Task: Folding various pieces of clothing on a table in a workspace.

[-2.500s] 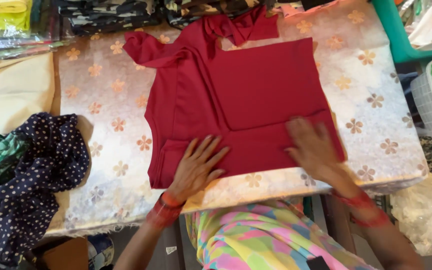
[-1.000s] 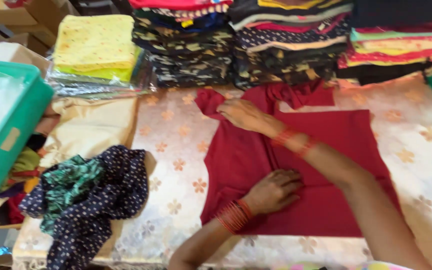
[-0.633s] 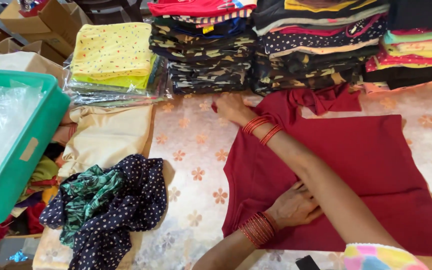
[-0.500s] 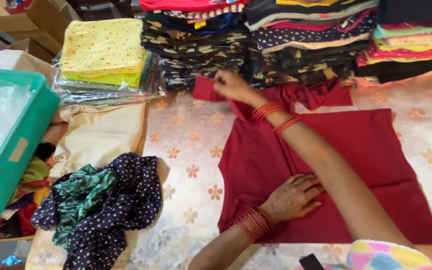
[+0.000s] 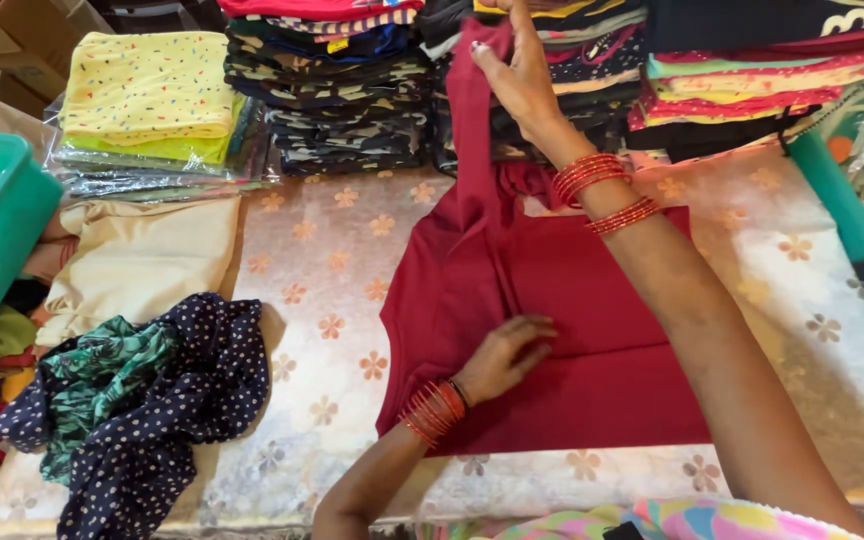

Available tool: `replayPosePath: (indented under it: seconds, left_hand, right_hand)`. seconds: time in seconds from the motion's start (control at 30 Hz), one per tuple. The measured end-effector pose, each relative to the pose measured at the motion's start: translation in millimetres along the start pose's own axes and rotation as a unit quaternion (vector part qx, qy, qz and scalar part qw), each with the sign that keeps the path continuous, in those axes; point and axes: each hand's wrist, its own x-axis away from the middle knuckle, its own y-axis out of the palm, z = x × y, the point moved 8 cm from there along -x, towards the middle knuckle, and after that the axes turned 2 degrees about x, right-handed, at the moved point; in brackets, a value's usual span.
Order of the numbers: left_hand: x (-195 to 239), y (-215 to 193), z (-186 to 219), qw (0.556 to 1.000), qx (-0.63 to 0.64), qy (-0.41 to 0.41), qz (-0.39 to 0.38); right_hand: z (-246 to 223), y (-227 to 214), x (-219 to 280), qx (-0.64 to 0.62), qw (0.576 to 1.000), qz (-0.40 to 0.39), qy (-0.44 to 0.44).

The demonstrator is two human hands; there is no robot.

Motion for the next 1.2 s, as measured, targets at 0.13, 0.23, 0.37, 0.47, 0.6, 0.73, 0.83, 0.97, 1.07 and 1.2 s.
replayPosePath:
  seconds: [0.13, 0.23, 0.37, 0.47, 0.6, 0.73, 0.83, 0.97, 1.07, 1.2]
  left_hand:
    - [3.4, -54.2, 1.8, 0.971, -0.083, -0.035, 0.221]
    - [10.9, -92.6, 0.7, 0.930, -0.150, -0.050, 0.332]
    - [25.2, -109.4, -50.6, 0.913, -0.148, -0.135, 0.355]
    - [23.5, -103.7, -43.7, 0.908, -0.226, -0.154, 0.316]
    - [22.3, -89.2, -54.0, 0.901, -0.303, -0.156, 0.267]
    - [22.1, -83.1, -56.2, 0.893, -0.336, -0.153, 0.255]
    - [14.7, -85.1, -50.4, 0.901, -0.319, -0.174, 0.237]
    - [-5.1, -88.3, -59.0, 0.931, -0.248, -0.165, 0.209]
    - [-28.3, -66.0, -162.8, 0.881, 0.313, -0.310, 0.170]
    - [-55.9, -77.6, -167.4, 0.756, 0.540, -0.332, 0.163]
  right_hand:
    - [18.6, -23.1, -0.4, 0.075, 0.992, -0.021, 0.104]
    - [12.9, -29.2, 1.4, 0.021, 0.984, -0.089, 0.150]
    - [-23.1, -34.2, 8.7, 0.272, 0.944, -0.184, -0.024]
    - [-25.3, -42.9, 22.0, 0.476, 0.852, -0.166, -0.143]
    - [-78.0, -27.6, 23.3, 0.533, 0.817, -0.106, -0.192]
    - [-65.4, -31.3, 29.6, 0.577, 0.757, -0.053, -0.302]
    - [-29.8, -39.6, 23.0, 0.514, 0.824, -0.088, -0.220]
    - [-23.6, -33.6, 28.9, 0.513, 0.827, -0.085, -0.215]
    - [-39.2, -27.6, 39.3, 0.494, 0.840, -0.112, -0.197]
    - [-51.4, -11.9, 83.2, 0.510, 0.828, -0.138, -0.187]
